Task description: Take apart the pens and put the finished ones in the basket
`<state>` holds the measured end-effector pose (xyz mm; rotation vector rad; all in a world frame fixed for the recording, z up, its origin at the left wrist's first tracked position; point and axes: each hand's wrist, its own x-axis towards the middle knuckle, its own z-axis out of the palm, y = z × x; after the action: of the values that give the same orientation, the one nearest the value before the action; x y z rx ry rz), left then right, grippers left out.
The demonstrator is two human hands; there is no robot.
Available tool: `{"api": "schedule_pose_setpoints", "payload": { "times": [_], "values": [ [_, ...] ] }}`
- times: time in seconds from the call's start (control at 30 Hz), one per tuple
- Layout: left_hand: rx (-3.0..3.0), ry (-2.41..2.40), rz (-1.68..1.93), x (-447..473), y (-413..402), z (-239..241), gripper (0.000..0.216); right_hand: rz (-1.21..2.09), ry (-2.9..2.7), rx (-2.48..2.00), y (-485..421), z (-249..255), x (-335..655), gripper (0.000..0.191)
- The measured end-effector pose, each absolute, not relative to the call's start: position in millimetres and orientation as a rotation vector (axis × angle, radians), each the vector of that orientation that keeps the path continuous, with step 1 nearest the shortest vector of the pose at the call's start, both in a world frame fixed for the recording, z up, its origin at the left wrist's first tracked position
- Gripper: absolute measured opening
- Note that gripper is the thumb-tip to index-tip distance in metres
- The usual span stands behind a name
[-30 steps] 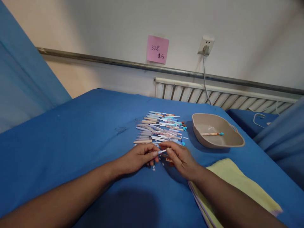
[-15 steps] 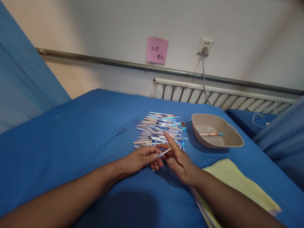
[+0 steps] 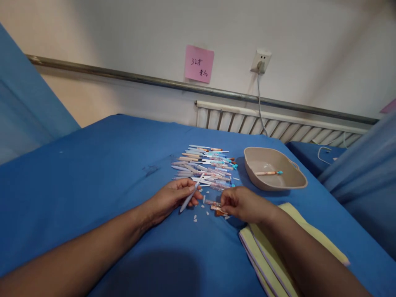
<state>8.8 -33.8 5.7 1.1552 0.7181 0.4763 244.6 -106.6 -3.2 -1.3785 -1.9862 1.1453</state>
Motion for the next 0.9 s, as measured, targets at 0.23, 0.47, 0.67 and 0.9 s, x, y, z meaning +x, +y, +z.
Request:
{"api": "schedule_pose_setpoints", "payload": {
  "times": [0.23,0.47,0.67,0.9],
  "values": [
    [1.153,0.721,0.468,8,-32,1,0.023,0.589,-2.355,-1.557,-114,7,235,0.010],
    [1.097,0.717,0.467,7,-29,-5,0.025,0.301,-2.478,-1.644,-114,6,228,0.013],
    [1.090,0.712,0.474,8,-29,-6,0.024,0.272,-2.438,-1.770,-110,2,226,0.015],
    [1.113,0.735,0.473,7,-28,-5,0.025,0.369,-2.348,-1.693,-104,-5,231,0.012]
  ]
}}
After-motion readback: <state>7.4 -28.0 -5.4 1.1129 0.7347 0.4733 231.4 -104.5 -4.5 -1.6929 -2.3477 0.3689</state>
